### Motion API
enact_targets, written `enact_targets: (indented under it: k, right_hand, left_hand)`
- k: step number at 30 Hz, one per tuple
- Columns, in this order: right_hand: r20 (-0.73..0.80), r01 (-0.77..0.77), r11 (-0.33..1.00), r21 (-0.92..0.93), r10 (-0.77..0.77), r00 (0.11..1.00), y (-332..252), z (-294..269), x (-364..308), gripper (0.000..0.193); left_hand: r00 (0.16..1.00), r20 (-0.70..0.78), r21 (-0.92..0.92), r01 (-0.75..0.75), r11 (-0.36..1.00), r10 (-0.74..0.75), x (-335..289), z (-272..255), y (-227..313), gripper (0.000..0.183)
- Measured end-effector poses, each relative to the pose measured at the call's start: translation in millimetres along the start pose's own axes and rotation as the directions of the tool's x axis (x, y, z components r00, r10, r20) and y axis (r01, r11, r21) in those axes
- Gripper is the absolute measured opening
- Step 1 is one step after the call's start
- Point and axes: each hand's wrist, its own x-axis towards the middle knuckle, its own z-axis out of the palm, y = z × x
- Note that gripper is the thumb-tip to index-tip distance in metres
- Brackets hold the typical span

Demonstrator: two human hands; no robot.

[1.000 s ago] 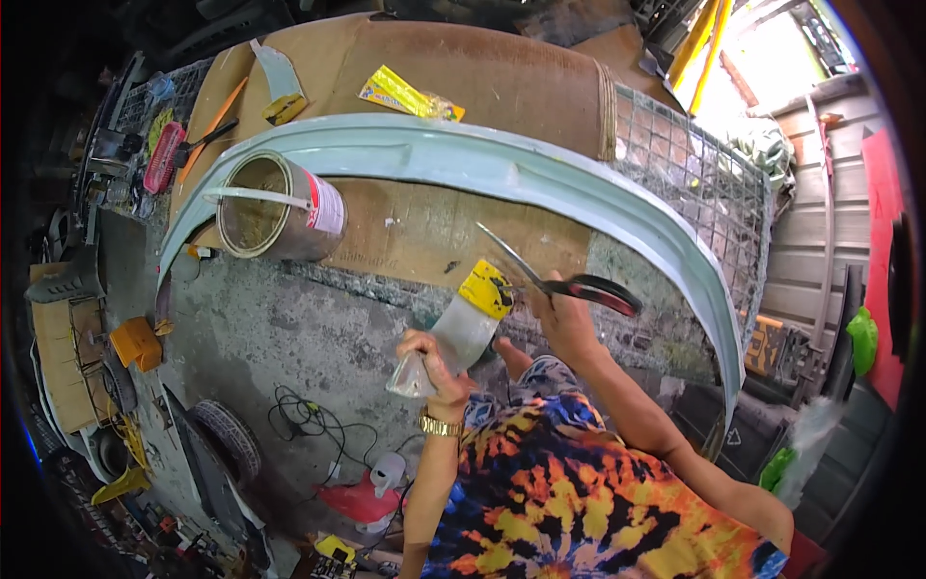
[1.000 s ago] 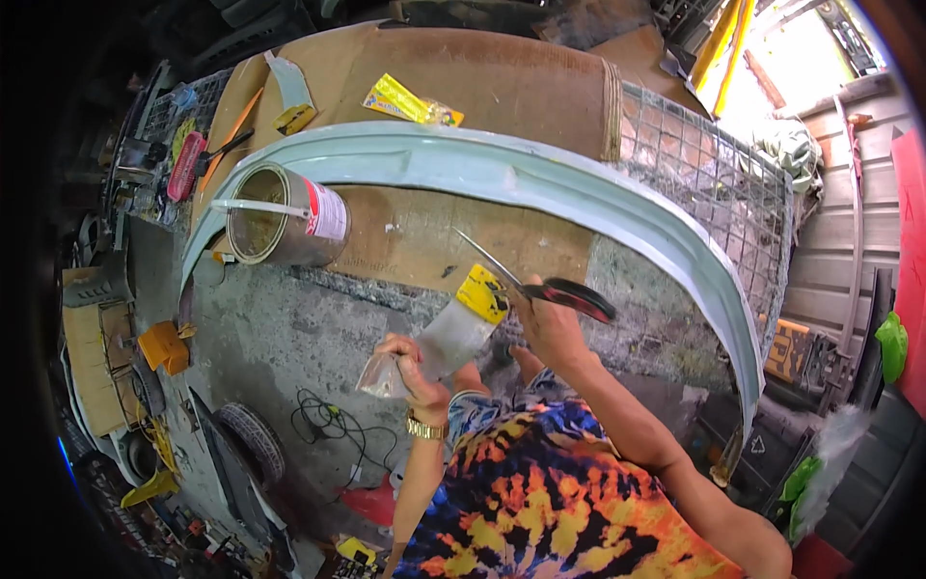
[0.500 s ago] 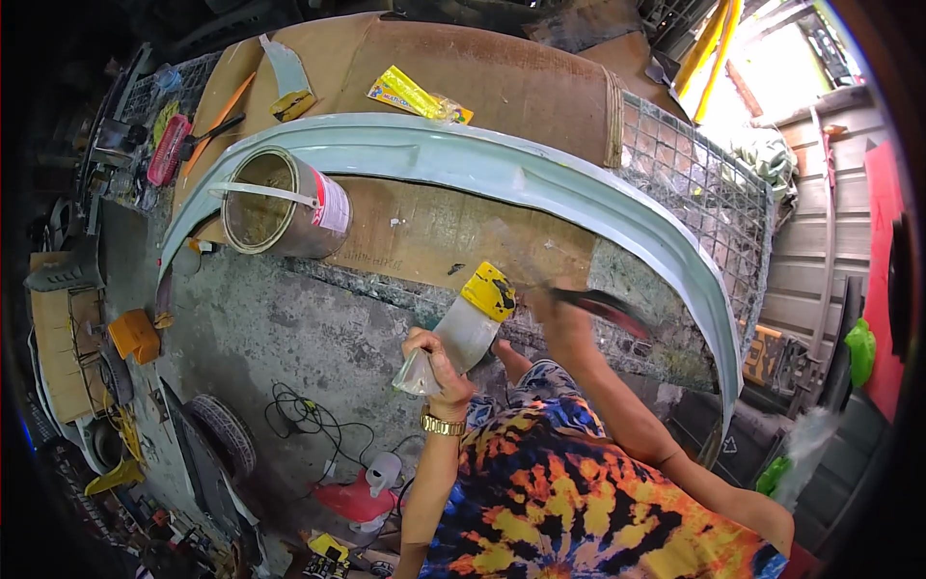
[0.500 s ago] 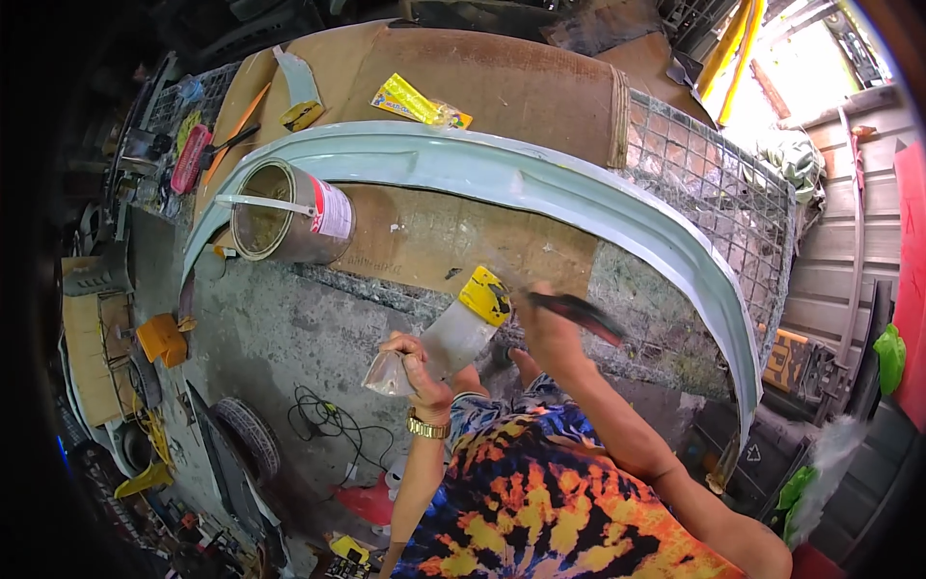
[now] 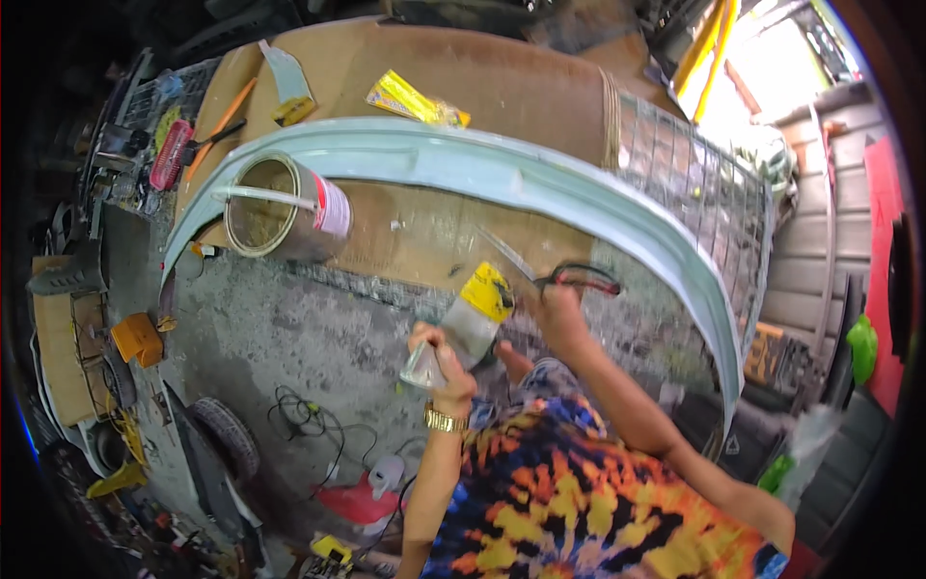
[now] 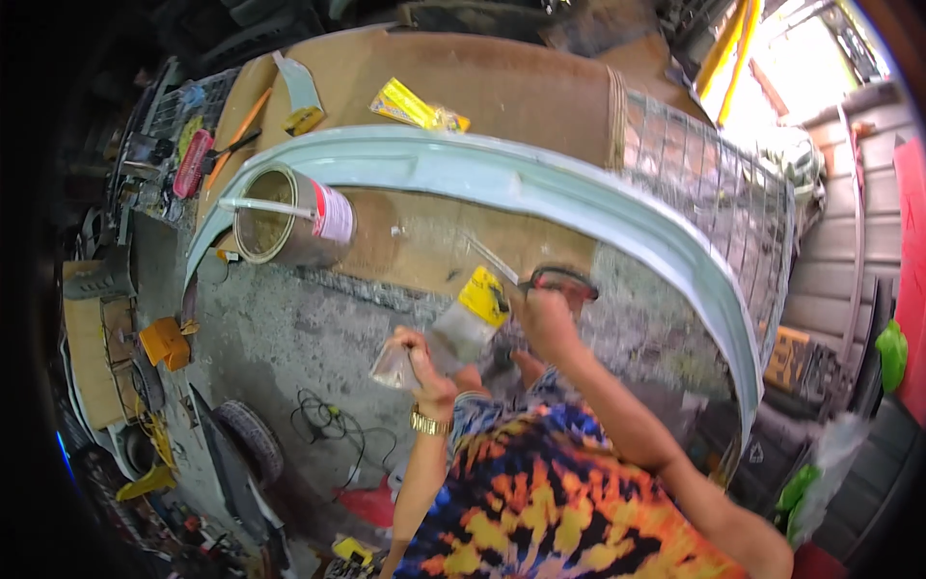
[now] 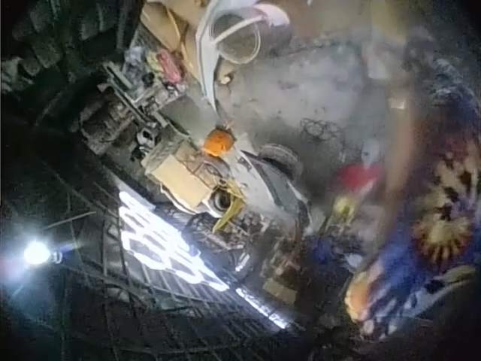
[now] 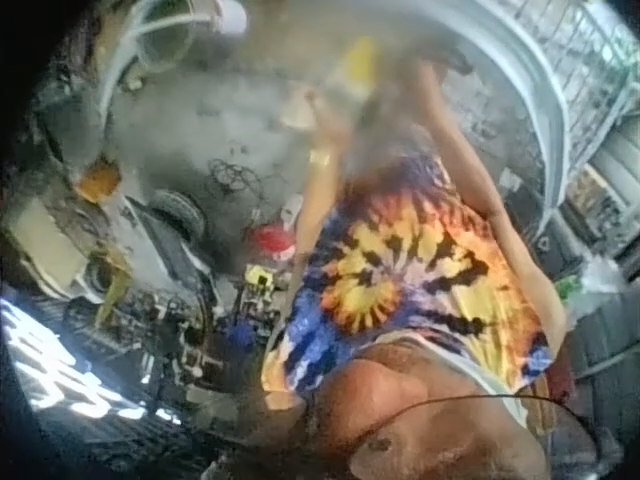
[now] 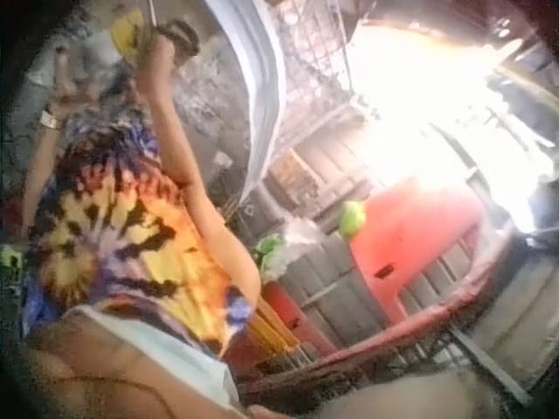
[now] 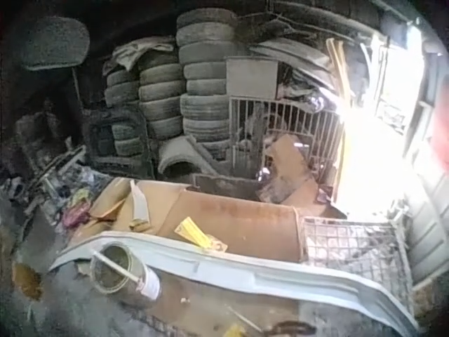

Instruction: Applying filler putty and sanding a car trim component for repair.

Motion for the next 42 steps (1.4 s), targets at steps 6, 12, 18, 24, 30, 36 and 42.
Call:
enact_targets:
  k: [6,12,18,24,30,36,42]
  right_hand:
    - [-0.507,0.396,0.657,0.642,-0.024,0.862,2,13,-4,0.011]
    - [-0.210,0.051,0.961,0.272,0.008,0.978,-23,-9,1,0.017]
    - [-0.359,0.163,0.833,0.530,0.047,0.932,-62,-49,-8,0.022]
    - [0.175,-0.249,0.913,0.324,0.201,0.964,32,4,3,0.033]
    - [-0.029,-0.125,0.961,0.247,0.136,0.990,20,-57,0,0.038]
    - [-0.155,-0.056,0.986,0.155,0.081,0.985,-7,-50,-2,0.026]
    - [-0.136,-0.079,0.993,-0.088,0.066,0.988,13,-10,10,0.028]
  left_hand:
    - [1.000,-0.001,-0.084,0.013,0.996,-0.013,6,4,-2,0.033]
    - [0.997,-0.078,-0.126,0.008,0.992,-0.018,-2,3,-21,0.028]
    - [1.000,-0.024,-0.086,0.005,0.996,-0.007,2,-5,-16,0.031]
    - [0.999,0.015,-0.168,-0.030,0.985,0.033,-5,-8,-15,0.032]
    - [0.996,0.069,-0.141,-0.051,0.989,0.061,5,-10,-9,0.036]
    - [0.988,-0.016,0.014,-0.153,0.988,0.153,20,8,0,0.040]
    - [0.994,-0.003,-0.019,-0.114,0.993,0.114,23,15,4,0.040]
